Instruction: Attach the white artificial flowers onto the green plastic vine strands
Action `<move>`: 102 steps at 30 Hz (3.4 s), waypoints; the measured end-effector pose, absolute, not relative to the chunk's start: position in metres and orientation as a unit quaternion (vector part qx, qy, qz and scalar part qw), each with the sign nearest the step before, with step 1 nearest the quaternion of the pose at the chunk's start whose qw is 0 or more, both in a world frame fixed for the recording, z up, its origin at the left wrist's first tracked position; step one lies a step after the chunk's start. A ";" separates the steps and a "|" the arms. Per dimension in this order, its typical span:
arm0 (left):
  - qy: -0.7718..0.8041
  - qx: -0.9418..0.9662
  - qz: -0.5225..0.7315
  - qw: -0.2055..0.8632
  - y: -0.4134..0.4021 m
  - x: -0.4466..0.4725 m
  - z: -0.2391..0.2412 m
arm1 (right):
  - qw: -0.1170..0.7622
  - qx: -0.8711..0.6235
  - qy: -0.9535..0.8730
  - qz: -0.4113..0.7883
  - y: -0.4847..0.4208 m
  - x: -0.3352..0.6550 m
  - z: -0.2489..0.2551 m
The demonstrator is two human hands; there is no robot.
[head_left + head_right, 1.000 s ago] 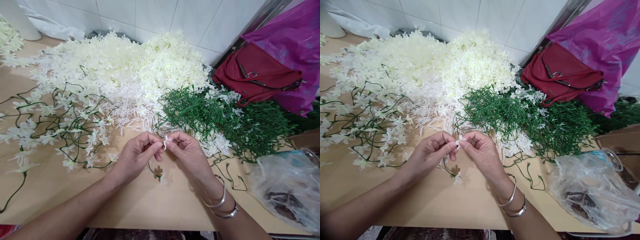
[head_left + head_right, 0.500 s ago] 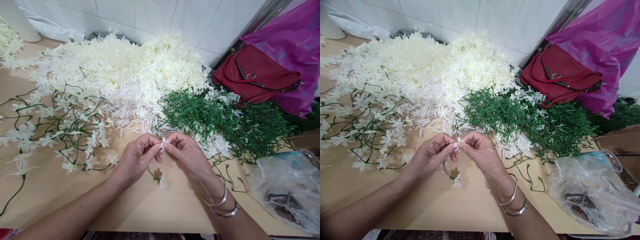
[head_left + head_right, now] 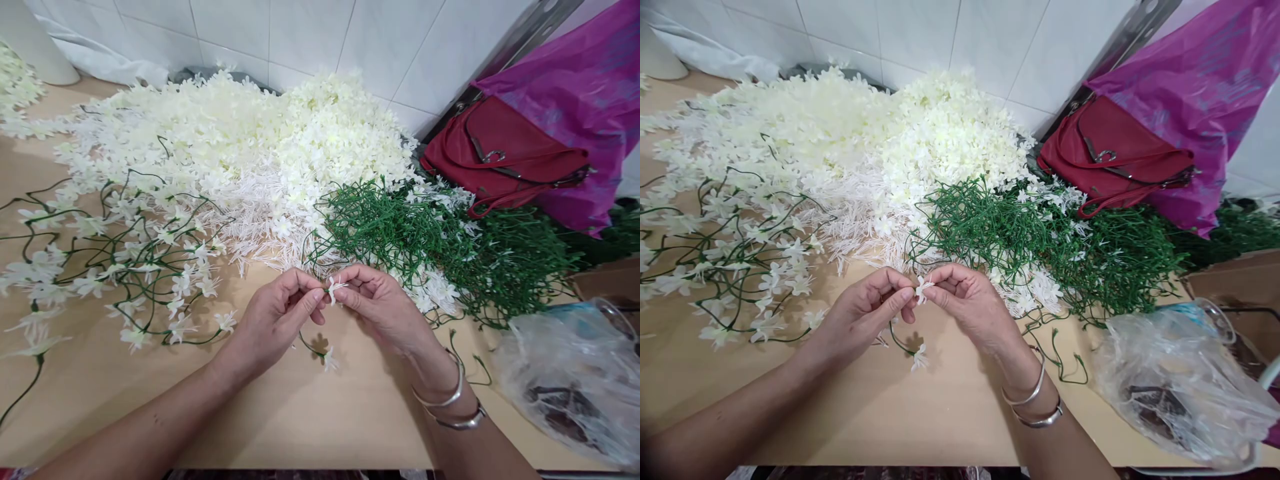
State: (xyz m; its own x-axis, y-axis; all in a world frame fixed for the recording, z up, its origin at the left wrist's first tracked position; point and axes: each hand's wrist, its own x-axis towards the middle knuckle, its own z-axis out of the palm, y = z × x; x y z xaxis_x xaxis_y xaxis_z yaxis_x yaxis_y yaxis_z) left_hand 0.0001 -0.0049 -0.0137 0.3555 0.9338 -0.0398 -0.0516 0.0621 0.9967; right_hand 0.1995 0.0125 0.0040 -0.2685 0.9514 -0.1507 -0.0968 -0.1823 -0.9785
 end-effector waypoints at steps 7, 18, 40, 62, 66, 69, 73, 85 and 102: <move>0.411 0.577 0.388 0.590 -0.005 -0.001 -0.014 | 0.399 -0.440 -0.503 0.627 0.011 0.199 0.007; 0.429 0.623 0.370 0.539 -0.005 0.000 -0.013 | 0.362 -0.430 -0.514 0.647 0.013 0.200 0.009; 0.530 0.473 0.703 -0.024 0.000 -0.036 0.029 | 0.465 -0.435 -0.587 0.499 0.002 0.194 0.012; 0.384 0.792 0.433 0.194 -0.006 -0.004 0.000 | 0.455 -0.444 -0.706 0.312 -0.007 0.188 0.005; 0.438 0.702 0.491 0.271 -0.006 -0.010 0.008 | 0.463 -0.476 -0.703 0.255 -0.003 0.194 0.013; 0.445 0.627 0.524 0.368 -0.009 -0.012 0.013 | 0.474 -0.500 -0.706 0.163 0.001 0.199 0.018; 0.411 0.586 0.581 0.387 -0.013 -0.011 0.016 | 0.360 -0.383 -0.824 0.209 -0.003 0.193 0.019; 0.483 0.476 0.573 0.460 0.001 -0.007 0.013 | 0.252 -0.415 -0.851 0.200 -0.015 0.179 0.004; 0.454 0.530 0.471 0.540 -0.005 0.001 -0.007 | 0.530 -0.460 -0.629 0.335 -0.010 0.182 0.012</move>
